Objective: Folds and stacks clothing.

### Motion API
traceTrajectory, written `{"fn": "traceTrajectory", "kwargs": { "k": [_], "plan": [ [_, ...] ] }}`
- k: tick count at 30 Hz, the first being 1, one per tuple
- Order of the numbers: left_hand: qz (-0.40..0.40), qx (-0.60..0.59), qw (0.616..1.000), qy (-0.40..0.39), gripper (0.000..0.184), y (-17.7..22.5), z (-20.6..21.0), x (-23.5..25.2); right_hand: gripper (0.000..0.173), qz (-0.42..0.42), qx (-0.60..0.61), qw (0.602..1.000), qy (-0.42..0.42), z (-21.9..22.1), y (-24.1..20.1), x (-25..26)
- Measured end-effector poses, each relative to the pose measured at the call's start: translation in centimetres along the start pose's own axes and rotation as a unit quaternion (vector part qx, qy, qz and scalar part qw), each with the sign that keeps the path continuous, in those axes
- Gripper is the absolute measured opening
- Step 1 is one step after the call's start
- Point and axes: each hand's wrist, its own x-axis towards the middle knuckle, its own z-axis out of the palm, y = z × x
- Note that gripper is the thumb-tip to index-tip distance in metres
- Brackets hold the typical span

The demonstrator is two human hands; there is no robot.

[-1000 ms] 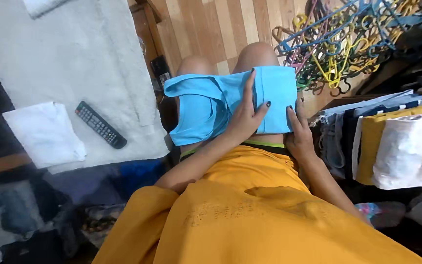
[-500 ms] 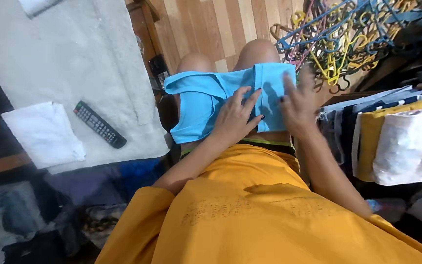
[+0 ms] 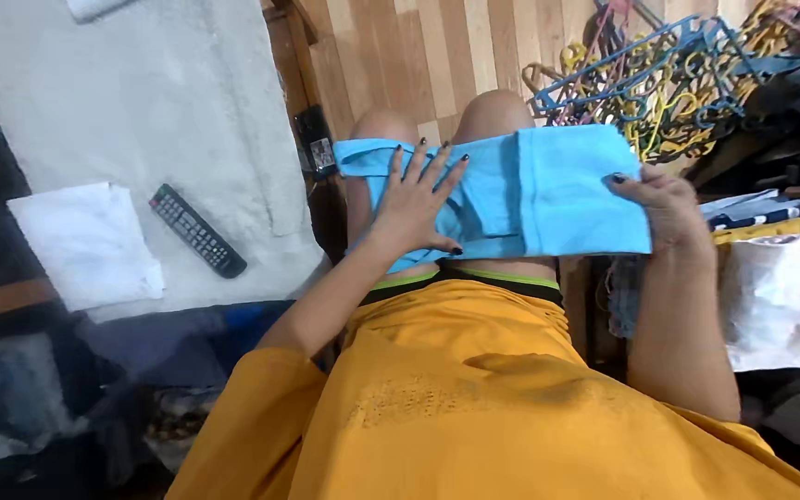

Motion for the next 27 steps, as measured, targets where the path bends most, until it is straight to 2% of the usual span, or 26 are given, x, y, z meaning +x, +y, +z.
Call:
{"fn": "traceTrajectory", "kwargs": {
  "k": [4,9,12,14,15,16,17,18,20,21,22,24,25,27],
  "plan": [
    [0.049,-0.074,0.996,0.024,0.125,2.4,0.9,1.9,0.018,-0.029,-0.039,0.996,0.073,-6.4,-1.8,-1.1],
    [0.089,-0.103,0.988,0.068,0.124,4.5,1.0,3.7,0.020,-0.055,-0.074,0.990,0.108,-10.6,-3.2,-2.0],
    [0.081,-0.102,0.989,0.067,0.118,4.6,0.8,3.9,0.023,-0.081,-0.061,0.989,0.109,-9.7,-4.2,-2.6],
    [0.073,-0.200,0.970,0.121,0.098,4.6,0.6,3.4,0.029,-0.107,-0.057,0.988,0.096,-6.6,-5.9,-3.9],
    [0.067,-0.295,0.940,0.161,0.081,4.6,0.4,3.0,0.032,-0.126,-0.049,0.988,0.076,-4.4,-6.9,-4.7],
    [0.059,-0.404,0.893,0.190,0.064,4.8,0.1,2.5,0.035,-0.148,-0.035,0.987,0.042,-2.2,-7.8,-5.6],
    [0.051,-0.526,0.827,0.191,0.052,5.0,-0.4,2.0,0.036,-0.169,-0.014,0.986,-0.006,-0.1,-8.4,-6.4],
    [0.033,-0.646,0.747,0.157,0.048,5.3,-0.8,1.6,0.042,-0.186,0.012,0.980,-0.063,1.6,-8.8,-7.0],
    [-0.054,-0.803,0.593,0.032,0.064,5.5,-1.9,1.1,0.058,-0.214,0.051,0.962,-0.160,4.4,-9.2,-7.4],
    [-0.098,-0.830,0.549,-0.006,0.066,5.5,-2.2,1.0,0.063,-0.232,0.048,0.955,-0.180,5.3,-9.2,-7.2],
    [-0.141,-0.838,0.527,-0.018,0.060,5.4,-2.1,0.9,0.065,-0.258,0.029,0.950,-0.172,5.8,-9.0,-6.9],
    [-0.205,-0.822,0.532,0.011,0.038,5.4,-1.3,1.3,0.057,-0.327,-0.077,0.936,-0.100,6.1,-7.8,-5.9],
    [-0.212,-0.817,0.535,0.017,0.034,5.3,-1.0,1.3,0.050,-0.358,-0.163,0.918,-0.054,6.2,-7.0,-5.4],
    [-0.202,-0.832,0.516,0.014,0.029,5.2,-1.0,0.8,0.046,-0.373,-0.319,0.871,0.001,6.9,-5.4,-5.1]
  ]
}}
